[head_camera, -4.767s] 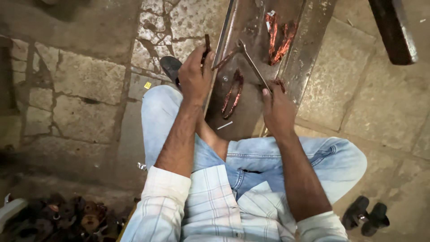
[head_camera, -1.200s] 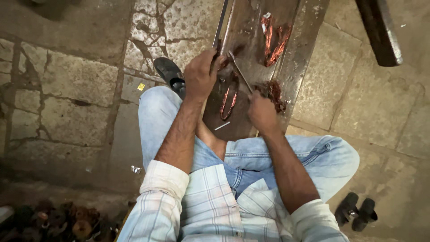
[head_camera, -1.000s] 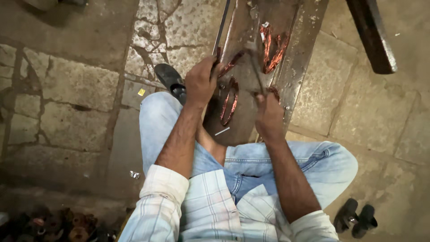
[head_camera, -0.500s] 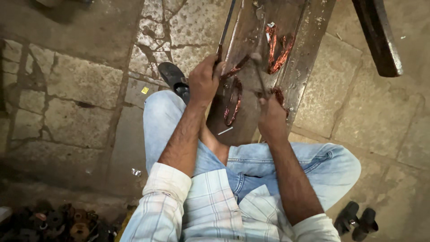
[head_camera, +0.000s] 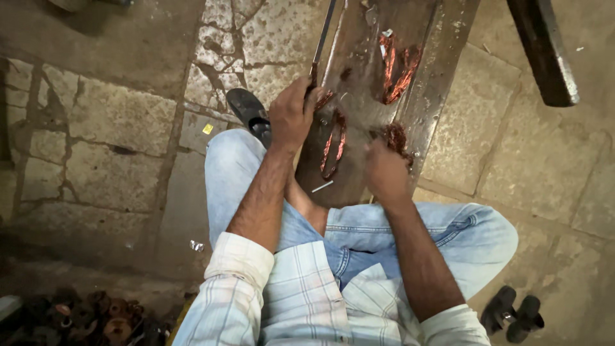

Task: The person sits on the floor and twists strands of copper wire by hand into a compact bundle. They repeatedly gather, align, and twist the wire, occasionally using a metal bar to press or straighten sections. The person continues twisting and compacting the wire throughout the clip.

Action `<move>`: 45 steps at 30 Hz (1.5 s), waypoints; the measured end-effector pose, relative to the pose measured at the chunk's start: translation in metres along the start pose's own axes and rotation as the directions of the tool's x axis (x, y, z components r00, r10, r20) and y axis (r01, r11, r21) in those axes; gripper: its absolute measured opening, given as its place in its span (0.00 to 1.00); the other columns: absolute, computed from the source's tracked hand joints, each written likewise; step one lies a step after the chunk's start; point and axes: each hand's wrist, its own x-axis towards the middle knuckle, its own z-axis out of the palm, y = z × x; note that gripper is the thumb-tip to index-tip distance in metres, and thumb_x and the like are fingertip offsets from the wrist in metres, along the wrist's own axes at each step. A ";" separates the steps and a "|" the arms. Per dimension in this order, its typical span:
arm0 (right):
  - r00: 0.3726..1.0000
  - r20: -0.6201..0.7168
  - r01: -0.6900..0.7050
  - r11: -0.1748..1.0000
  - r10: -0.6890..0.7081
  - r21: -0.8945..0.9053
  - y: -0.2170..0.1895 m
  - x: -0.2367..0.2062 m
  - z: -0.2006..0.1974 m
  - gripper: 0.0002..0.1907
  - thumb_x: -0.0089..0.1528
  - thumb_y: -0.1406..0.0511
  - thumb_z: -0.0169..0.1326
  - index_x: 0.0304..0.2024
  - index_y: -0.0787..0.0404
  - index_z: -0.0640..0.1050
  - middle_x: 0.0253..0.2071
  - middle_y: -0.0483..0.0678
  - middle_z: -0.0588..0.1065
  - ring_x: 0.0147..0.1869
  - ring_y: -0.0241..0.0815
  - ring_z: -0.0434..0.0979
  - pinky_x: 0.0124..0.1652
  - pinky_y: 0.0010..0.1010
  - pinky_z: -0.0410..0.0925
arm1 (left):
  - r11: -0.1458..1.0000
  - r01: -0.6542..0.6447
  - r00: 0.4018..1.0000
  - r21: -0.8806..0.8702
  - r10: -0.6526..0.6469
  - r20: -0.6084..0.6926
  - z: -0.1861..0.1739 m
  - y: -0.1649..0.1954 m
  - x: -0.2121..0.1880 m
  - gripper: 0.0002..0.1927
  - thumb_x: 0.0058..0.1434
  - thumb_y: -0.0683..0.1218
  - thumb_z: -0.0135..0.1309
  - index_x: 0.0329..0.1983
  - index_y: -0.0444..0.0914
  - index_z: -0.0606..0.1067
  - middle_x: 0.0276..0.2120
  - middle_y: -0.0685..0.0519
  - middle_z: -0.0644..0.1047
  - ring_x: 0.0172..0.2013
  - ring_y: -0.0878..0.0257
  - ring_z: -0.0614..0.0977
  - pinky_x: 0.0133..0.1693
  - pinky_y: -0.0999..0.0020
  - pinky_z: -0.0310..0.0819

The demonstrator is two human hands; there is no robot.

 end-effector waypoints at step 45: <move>0.998 0.051 -0.038 0.999 0.039 -0.016 -0.005 -0.005 -0.005 0.13 0.71 0.59 0.49 0.42 0.63 0.74 0.34 0.65 0.76 0.40 0.70 0.76 0.40 0.59 0.66 | 0.427 0.702 0.651 -0.571 -0.709 0.270 -0.001 -0.031 0.015 0.11 0.67 0.45 0.56 0.38 0.30 0.76 0.27 0.49 0.80 0.24 0.65 0.81 0.23 0.68 0.77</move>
